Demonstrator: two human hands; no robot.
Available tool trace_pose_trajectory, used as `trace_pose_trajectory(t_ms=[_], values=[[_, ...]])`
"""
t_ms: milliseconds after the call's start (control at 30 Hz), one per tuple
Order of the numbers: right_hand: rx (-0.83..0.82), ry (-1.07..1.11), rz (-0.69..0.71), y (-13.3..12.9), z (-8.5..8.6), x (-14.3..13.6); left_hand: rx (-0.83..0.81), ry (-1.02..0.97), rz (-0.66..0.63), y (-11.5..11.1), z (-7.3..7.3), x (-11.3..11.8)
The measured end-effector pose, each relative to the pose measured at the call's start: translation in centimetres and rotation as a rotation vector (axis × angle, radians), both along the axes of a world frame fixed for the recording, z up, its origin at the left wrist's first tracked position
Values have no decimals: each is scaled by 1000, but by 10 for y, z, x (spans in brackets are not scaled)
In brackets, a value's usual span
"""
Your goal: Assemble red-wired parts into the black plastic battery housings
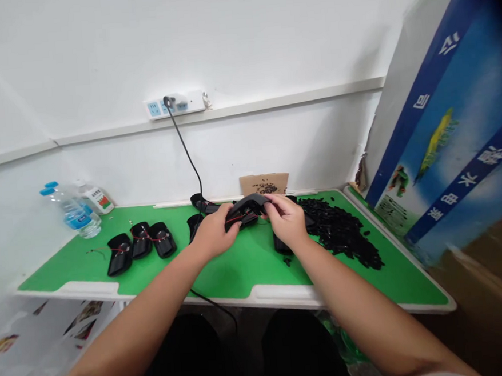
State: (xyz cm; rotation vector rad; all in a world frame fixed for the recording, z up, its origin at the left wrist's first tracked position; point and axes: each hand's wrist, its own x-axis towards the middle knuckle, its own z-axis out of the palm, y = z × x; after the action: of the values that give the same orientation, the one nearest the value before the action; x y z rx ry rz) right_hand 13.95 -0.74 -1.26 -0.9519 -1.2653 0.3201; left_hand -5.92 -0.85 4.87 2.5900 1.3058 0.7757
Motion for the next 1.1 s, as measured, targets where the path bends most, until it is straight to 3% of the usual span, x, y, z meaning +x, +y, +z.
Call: trace_pose_trajectory(t_ms=[200,300,367,433,533,600,700,833,933,1100], values=[[33,71,-32,-3,7,2,21,179,102,7,36,11],[84,-16,-87,-4,10,3,-13,105,-91,15,37,20],[94,-32,-118,-4,11,3,-83,-70,-253,21,29,28],[97,18,-160,-3,10,4,-239,-295,-335,27,15,39],[166,16,-235,-5,11,4,-489,-607,-331,31,-10,56],[232,-122,-252,-10,11,4,-434,-731,-300,33,-23,63],[273,-364,-193,-16,12,1,-190,-721,-309,37,-36,67],[206,-556,-154,-15,10,-1,-71,-624,-346,42,-45,61],[181,-662,-129,-13,9,1,-52,-598,-363,43,-49,55],[225,-685,-150,-13,8,5,-200,-695,-394,43,-52,53]])
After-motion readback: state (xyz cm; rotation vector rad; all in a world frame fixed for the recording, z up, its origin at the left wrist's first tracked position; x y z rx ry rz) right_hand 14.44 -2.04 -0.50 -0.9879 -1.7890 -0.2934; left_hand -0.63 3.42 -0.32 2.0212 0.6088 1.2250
